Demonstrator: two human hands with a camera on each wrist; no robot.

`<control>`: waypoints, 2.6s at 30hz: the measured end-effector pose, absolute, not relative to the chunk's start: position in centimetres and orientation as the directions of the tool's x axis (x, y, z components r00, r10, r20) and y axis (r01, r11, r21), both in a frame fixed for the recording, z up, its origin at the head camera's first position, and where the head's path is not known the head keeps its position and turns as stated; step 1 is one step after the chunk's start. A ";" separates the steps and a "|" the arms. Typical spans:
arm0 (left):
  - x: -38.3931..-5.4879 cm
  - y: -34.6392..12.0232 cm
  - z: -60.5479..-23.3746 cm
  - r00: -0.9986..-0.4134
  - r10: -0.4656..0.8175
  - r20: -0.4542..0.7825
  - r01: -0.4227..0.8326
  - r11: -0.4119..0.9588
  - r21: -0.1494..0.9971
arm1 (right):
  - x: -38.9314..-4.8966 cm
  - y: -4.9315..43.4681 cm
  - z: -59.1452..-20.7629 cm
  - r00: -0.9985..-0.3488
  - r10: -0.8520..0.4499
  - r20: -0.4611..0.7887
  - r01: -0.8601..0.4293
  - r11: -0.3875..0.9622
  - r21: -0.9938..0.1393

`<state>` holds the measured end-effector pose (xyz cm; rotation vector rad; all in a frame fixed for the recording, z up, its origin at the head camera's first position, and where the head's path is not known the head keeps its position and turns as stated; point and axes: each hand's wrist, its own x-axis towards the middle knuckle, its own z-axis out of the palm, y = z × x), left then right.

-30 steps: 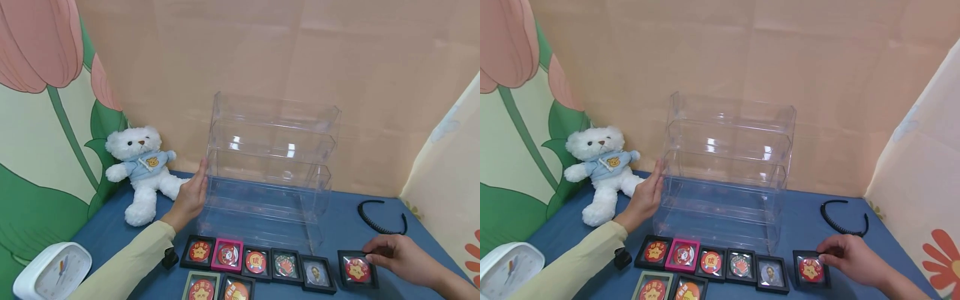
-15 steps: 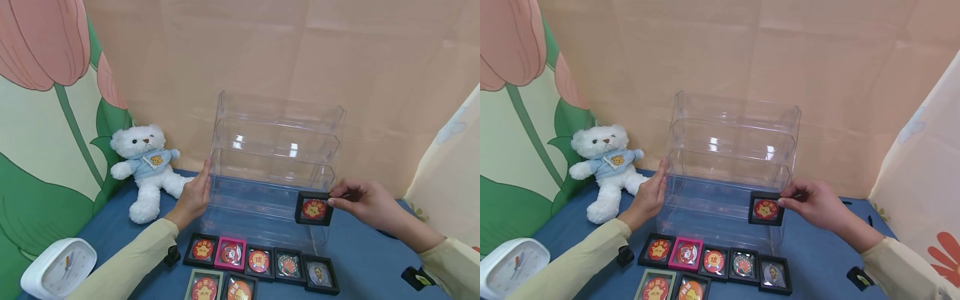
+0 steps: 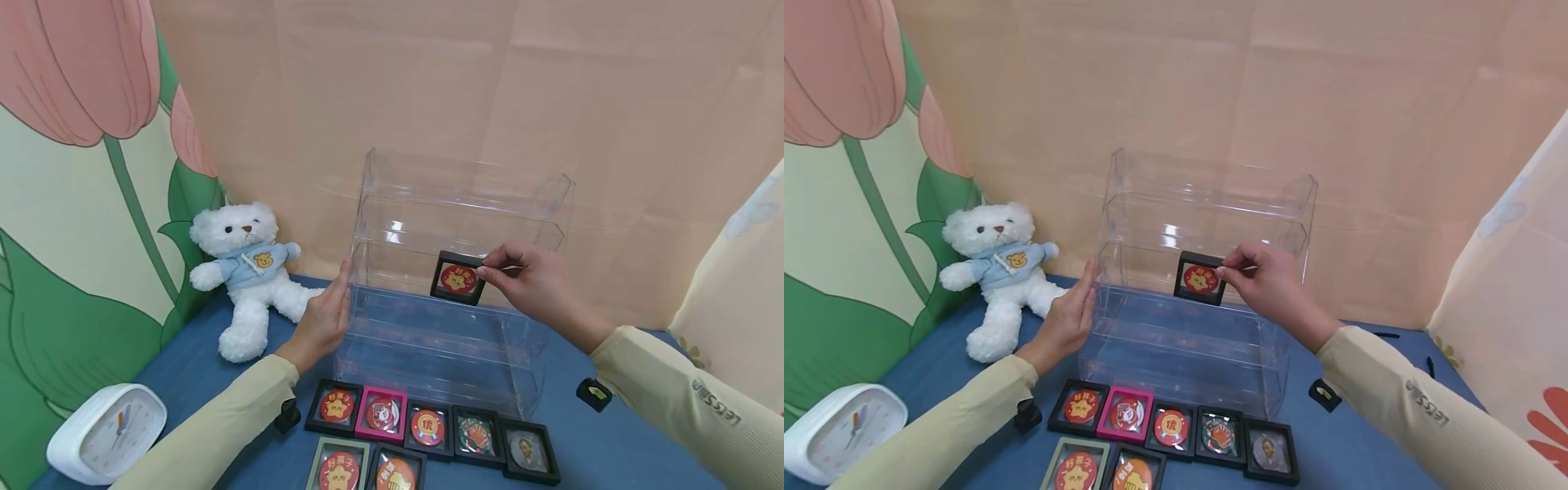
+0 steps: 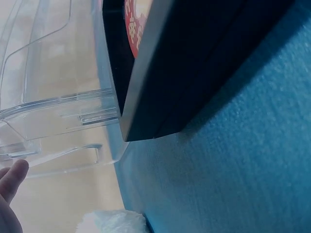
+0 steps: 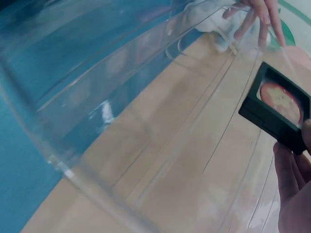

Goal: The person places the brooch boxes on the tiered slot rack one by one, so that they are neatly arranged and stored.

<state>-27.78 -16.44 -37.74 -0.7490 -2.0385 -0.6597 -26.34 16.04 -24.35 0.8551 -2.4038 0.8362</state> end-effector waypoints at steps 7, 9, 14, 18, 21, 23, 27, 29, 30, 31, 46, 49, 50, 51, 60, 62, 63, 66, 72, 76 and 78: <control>-27.8 -16.3 -37.9 -0.467 0.259 0.845 0.705 0.686 0.179 | -27.4 12.4 -24.2 -0.652 -0.403 0.642 -0.713 0.614 -0.339; -27.8 -16.2 -38.0 -0.463 0.258 0.848 0.708 0.683 0.179 | -27.7 11.5 -24.3 -0.643 -0.404 0.651 -0.720 0.610 -0.332; -27.8 -15.8 -38.2 -0.474 0.259 0.842 0.708 0.681 0.189 | -28.3 9.9 -25.0 -0.679 -0.403 0.614 -0.700 0.608 -0.375; -27.8 -15.7 -38.2 -0.495 0.263 0.828 0.703 0.682 0.204 | -28.6 9.2 -25.6 -0.703 -0.401 0.587 -0.685 0.602 -0.410; -27.8 -15.7 -38.2 -0.502 0.263 0.824 0.696 0.688 0.205 | -28.9 8.7 -25.8 -0.698 -0.410 0.587 -0.694 0.591 -0.412; -27.8 -15.8 -38.1 -0.499 0.260 0.827 0.690 0.696 0.198 | -29.1 8.2 -25.7 -0.697 -0.418 0.583 -0.698 0.585 -0.414; -27.8 -16.1 -38.0 -0.490 0.257 0.833 0.687 0.702 0.187 | -29.3 7.3 -25.5 -0.710 -0.433 0.555 -0.691 0.583 -0.428; -27.8 -16.2 -37.9 -0.484 0.258 0.836 0.690 0.700 0.183 | -29.3 6.9 -25.4 -0.719 -0.439 0.539 -0.683 0.590 -0.430; -27.7 -16.2 -37.9 -0.482 0.258 0.838 0.691 0.700 0.182 | -29.3 6.7 -25.4 -0.721 -0.444 0.532 -0.682 0.591 -0.431; -27.7 -16.2 -37.8 -0.481 0.258 0.838 0.691 0.700 0.181 | -29.3 6.6 -25.3 -0.723 -0.448 0.526 -0.681 0.594 -0.429; -27.6 -16.2 -37.8 -0.499 0.250 0.830 0.672 0.717 0.188 | -29.7 5.1 -25.0 -0.780 -0.467 0.417 -0.620 0.667 -0.413; -27.4 -16.2 -37.7 -0.507 0.237 0.829 0.664 0.720 0.200 | -29.9 4.4 -24.9 -0.770 -0.490 0.409 -0.635 0.658 -0.406; -27.4 -16.2 -37.7 -0.510 0.235 0.827 0.664 0.719 0.205 | -29.9 4.3 -24.9 -0.764 -0.497 0.412 -0.642 0.654 -0.401; -27.3 -16.2 -37.7 -0.512 0.234 0.827 0.665 0.717 0.209 | -29.9 4.1 -24.8 -0.758 -0.500 0.418 -0.648 0.648 -0.400; -27.4 -16.3 -37.8 -0.500 0.247 0.830 0.667 0.721 0.187 | -29.7 4.9 -24.8 -0.750 -0.506 0.427 -0.657 0.643 -0.392; -27.5 -16.2 -37.8 -0.492 0.244 0.835 0.667 0.722 0.182 | -29.5 5.3 -24.7 -0.744 -0.508 0.434 -0.663 0.642 -0.384; -27.5 -16.2 -37.8 -0.487 0.245 0.839 0.670 0.721 0.178 | -29.3 5.5 -24.5 -0.742 -0.506 0.439 -0.664 0.642 -0.382; -27.7 -16.4 -37.9 -0.471 0.253 0.845 0.679 0.715 0.165 | -28.5 6.5 -24.2 -0.720 -0.510 0.471 -0.686 0.624 -0.374; -27.5 -16.4 -37.9 -0.461 0.253 0.850 0.677 0.720 0.153 | -24.8 10.7 -25.2 -0.596 -0.591 0.543 -0.773 0.606 -0.189; -27.4 -16.5 -37.8 -0.475 0.245 0.846 0.663 0.731 0.161 | -21.4 14.5 -27.9 -0.527 -0.654 0.542 -0.808 0.584 -0.080; -27.4 -16.6 -37.8 -0.483 0.246 0.841 0.663 0.730 0.167 | -19.7 16.4 -29.4 -0.530 -0.657 0.536 -0.807 0.586 -0.080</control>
